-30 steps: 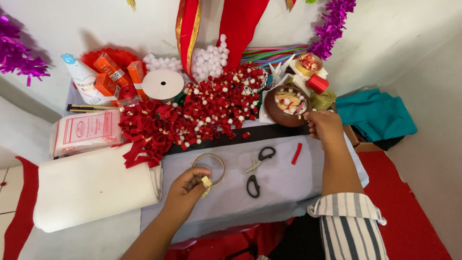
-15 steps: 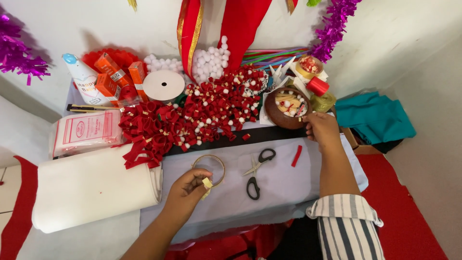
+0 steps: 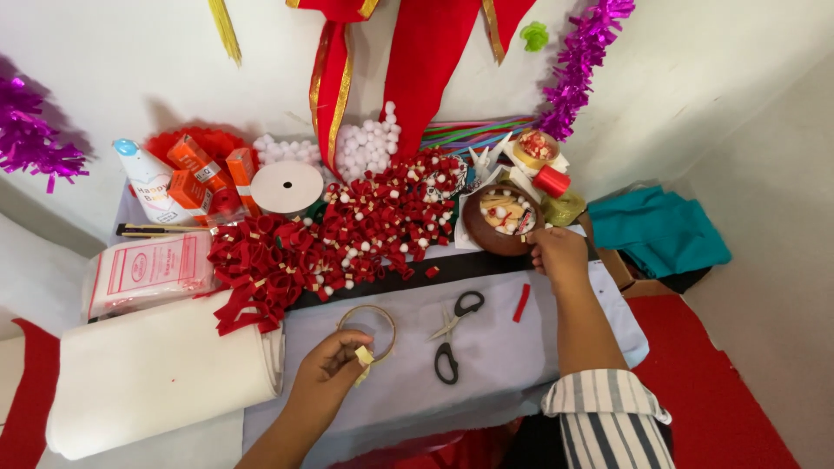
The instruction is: Cutting small pieces of yellow tape and applying them to a gold bangle as part of a handicraft project.
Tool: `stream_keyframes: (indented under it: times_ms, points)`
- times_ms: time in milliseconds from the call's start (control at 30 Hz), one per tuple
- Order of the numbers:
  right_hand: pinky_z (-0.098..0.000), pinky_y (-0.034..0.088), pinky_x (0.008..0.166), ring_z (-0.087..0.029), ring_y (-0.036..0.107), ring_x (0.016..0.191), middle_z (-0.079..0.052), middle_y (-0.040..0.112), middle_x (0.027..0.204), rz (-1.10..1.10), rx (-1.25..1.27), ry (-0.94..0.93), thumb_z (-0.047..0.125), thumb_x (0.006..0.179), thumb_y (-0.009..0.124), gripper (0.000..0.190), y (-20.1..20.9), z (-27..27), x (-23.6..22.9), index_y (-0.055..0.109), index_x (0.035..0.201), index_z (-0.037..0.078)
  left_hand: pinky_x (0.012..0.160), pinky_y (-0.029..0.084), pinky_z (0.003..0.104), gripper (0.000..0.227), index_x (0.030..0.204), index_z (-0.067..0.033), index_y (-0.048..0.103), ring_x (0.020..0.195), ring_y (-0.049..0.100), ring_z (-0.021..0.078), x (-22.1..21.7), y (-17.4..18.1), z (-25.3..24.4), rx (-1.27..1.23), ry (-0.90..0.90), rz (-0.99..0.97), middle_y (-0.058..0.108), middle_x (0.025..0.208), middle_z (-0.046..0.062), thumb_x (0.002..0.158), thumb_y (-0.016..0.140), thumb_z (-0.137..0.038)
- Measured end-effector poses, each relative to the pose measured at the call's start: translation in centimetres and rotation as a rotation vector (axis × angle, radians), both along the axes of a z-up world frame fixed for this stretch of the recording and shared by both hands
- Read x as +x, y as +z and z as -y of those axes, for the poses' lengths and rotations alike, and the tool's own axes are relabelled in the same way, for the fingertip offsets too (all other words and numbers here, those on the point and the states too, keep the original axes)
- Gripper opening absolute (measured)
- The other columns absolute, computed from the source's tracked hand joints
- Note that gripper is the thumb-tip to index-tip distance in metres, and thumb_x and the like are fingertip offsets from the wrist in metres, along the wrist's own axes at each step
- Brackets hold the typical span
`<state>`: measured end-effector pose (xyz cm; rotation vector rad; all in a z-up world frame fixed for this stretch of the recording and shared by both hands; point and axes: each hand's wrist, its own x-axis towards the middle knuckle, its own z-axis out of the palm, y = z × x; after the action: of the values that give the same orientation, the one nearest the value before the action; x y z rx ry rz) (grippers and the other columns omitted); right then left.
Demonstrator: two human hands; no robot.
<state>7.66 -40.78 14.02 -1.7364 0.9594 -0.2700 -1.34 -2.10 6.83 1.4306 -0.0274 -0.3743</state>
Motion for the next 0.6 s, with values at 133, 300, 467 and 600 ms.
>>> stream_keyframes:
  times_ms: [133,300,467,600]
  points:
    - [-0.0288,0.048,0.050,-0.016,0.055,0.055,-0.005,0.062,0.065,-0.041,-0.043,0.008,0.018,0.084,0.070,0.014,0.8,-0.8,-0.5,0.066,0.074,0.008,0.081,0.053,0.031,0.023,0.112,-0.0059,0.077,0.094,0.069,0.0159,0.0,-0.3,0.0,0.002,-0.012,0.056,0.076,0.102,0.006,0.092,0.067,0.001]
    - [-0.0289,0.045,0.049,-0.017,0.055,0.053,-0.006,0.062,0.063,-0.011,-0.044,0.014,0.020,0.087,0.069,0.019,0.7,-0.9,-0.7,0.065,0.073,0.008,0.081,0.052,0.031,0.023,0.113,-0.0059,0.077,0.090,0.069,0.0168,0.0,0.0,0.0,0.022,-0.001,-0.003,0.076,0.099,0.007,0.093,0.067,0.000]
    - [-0.0282,0.045,0.048,-0.016,0.054,0.053,-0.006,0.062,0.064,-0.024,-0.029,0.003,0.020,0.086,0.069,0.016,0.5,-0.6,-0.4,0.066,0.076,0.008,0.083,0.054,0.032,0.023,0.112,-0.0062,0.077,0.096,0.070,0.0169,-0.1,0.5,0.0,0.024,-0.004,0.009,0.077,0.103,0.006,0.092,0.067,-0.001]
    - [-0.0274,0.046,0.048,-0.016,0.054,0.054,-0.005,0.063,0.066,-0.027,-0.025,0.011,0.019,0.086,0.069,0.014,0.9,-0.9,-0.6,0.066,0.078,0.008,0.082,0.054,0.031,0.023,0.113,-0.0054,0.077,0.094,0.071,0.0165,0.1,-0.5,0.0,0.010,0.000,0.036,0.077,0.101,0.007,0.092,0.069,-0.001]
